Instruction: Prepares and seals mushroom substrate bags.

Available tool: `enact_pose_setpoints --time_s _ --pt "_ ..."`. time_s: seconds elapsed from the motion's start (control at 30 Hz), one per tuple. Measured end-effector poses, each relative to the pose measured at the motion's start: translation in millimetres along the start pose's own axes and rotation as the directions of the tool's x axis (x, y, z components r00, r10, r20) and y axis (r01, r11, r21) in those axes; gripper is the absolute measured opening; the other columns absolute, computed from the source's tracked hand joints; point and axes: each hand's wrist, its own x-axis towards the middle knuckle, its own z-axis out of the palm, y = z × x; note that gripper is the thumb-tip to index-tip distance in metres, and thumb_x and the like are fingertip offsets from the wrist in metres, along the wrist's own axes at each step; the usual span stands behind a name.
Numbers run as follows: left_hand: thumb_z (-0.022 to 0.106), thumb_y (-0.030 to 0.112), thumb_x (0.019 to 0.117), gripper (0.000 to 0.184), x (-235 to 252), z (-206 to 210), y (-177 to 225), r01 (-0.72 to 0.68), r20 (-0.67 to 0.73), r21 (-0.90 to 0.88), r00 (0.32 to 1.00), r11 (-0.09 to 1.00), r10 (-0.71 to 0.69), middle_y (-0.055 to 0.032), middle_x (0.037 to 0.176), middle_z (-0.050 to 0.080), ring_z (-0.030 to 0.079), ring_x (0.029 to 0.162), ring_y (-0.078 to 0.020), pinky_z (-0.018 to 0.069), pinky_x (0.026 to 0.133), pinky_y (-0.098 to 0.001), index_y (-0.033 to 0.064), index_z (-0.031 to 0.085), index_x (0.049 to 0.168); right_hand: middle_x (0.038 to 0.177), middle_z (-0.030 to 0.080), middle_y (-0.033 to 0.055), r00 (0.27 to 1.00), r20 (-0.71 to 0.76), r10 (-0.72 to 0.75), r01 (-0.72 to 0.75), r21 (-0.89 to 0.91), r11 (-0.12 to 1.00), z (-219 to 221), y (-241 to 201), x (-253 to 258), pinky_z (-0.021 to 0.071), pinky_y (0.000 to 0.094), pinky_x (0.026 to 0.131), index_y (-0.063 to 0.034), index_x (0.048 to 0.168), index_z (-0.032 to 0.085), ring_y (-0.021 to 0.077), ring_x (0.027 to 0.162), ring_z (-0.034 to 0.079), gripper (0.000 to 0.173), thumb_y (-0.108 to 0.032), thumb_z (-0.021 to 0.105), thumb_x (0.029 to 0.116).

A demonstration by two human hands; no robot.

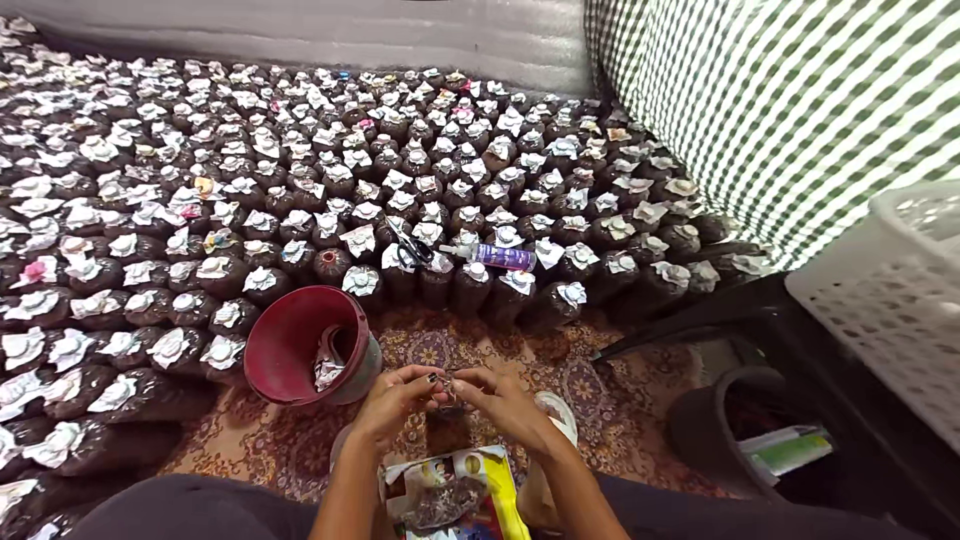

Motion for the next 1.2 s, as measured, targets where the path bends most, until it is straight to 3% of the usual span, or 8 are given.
enact_pose_setpoints --time_s 0.1,0.2,0.4,0.53,0.7,0.8,0.9,1.2 --pt "0.054 0.006 0.1033 0.021 -11 10 3 -0.024 0.088 -0.011 0.996 1.0 0.025 -0.0103 0.093 0.072 0.07 0.084 -0.017 0.0597 0.08 -0.0321 -0.0041 0.068 0.116 0.127 0.069 0.0092 0.996 0.077 -0.044 0.019 0.303 0.953 11 11 -15 0.0574 0.0393 0.095 -0.007 0.138 0.061 0.0195 0.114 0.067 0.044 -0.033 0.063 0.1019" --pt "0.055 0.005 0.1032 0.019 -18 15 3 -0.011 0.089 0.002 0.996 1.0 0.011 -0.0109 0.091 0.073 0.071 0.081 -0.0174 0.0604 0.079 -0.0317 -0.004 0.069 0.113 0.109 0.075 0.0107 0.99 -0.075 -0.119 0.14 0.437 0.888 17 18 -22 0.0595 0.0378 0.091 -0.0007 0.112 0.072 0.0203 0.103 0.072 0.023 -0.019 0.066 0.1002" --pt "0.063 0.002 0.0876 0.01 -23 -2 -27 -0.09 0.052 0.178 0.995 0.98 0.082 -0.0019 0.071 0.062 0.06 0.064 -0.0108 0.053 0.066 -0.0279 0.0054 0.067 0.096 0.072 0.061 -0.0001 0.971 -0.096 -0.221 0.204 0.815 0.543 -24 1 -60 0.058 0.0321 0.077 -0.0115 0.081 0.063 0.0126 0.072 0.065 0.045 -0.029 0.033 0.1098" --pt "0.054 0.004 0.0976 0.009 -11 -9 -41 -0.032 -0.122 0.053 0.992 0.998 0.038 0.0 0.069 0.058 0.054 0.06 -0.0082 0.0484 0.06 -0.0254 0.0085 0.062 0.094 0.075 0.069 0.0004 0.931 0.17 -0.322 0.18 0.554 0.813 -22 1 -65 0.0579 0.0275 0.071 -0.0077 0.103 0.072 0.0079 0.069 0.066 0.033 -0.024 0.044 0.1057" --pt "0.066 0.009 0.0932 0.035 -12 -16 -66 0.068 0.234 0.112 0.968 0.991 -0.093 -0.0107 0.113 0.07 0.07 0.099 -0.0203 0.0592 0.089 -0.0396 0.0047 0.061 0.128 0.098 0.075 0.0089 0.942 0.27 -0.199 0.028 0.528 0.849 13 17 -37 0.0476 0.0204 0.055 -0.0131 0.141 0.061 0.0046 0.057 0.056 0.039 -0.006 0.052 0.1041" --pt "0.072 0.015 0.0916 0.032 0 -29 -111 0.163 -0.011 0.803 0.966 0.573 -0.259 -0.0139 0.113 0.07 0.068 0.098 -0.0243 0.057 0.084 -0.0449 0.0021 0.068 0.121 0.092 0.075 0.0081 0.992 0.099 -0.077 0.028 0.419 0.908 0 9 -38 0.0501 0.0218 0.052 -0.014 0.143 0.059 0.0078 0.054 0.058 0.042 -0.004 0.059 0.102" --pt "0.068 0.023 0.0913 0.036 10 -37 -160 0.228 -0.186 0.973 0.879 0.046 -0.439 -0.0215 0.126 0.067 0.062 0.12 -0.0414 0.0482 0.099 -0.0656 0.0084 0.069 0.125 0.088 0.074 0.0094 0.998 -0.059 -0.031 0.051 0.375 0.925 -10 4 -41 0.053 0.0243 0.051 -0.0112 0.141 0.059 0.0121 0.054 0.062 0.044 -0.002 0.065 0.0987" --pt "0.058 0.029 0.0997 0.031 32 -40 -210 0.191 -0.189 0.981 0.916 -0.03 -0.354 -0.0162 0.123 0.07 0.064 0.12 -0.0367 0.0487 0.102 -0.0593 0.0138 0.071 0.123 0.087 0.074 0.0075 0.985 -0.156 0.079 -0.034 0.274 0.961 -5 21 -23 0.0583 0.0271 0.056 -0.0151 0.135 0.064 0.0144 0.058 0.067 0.04 -0.009 0.072 0.0962"
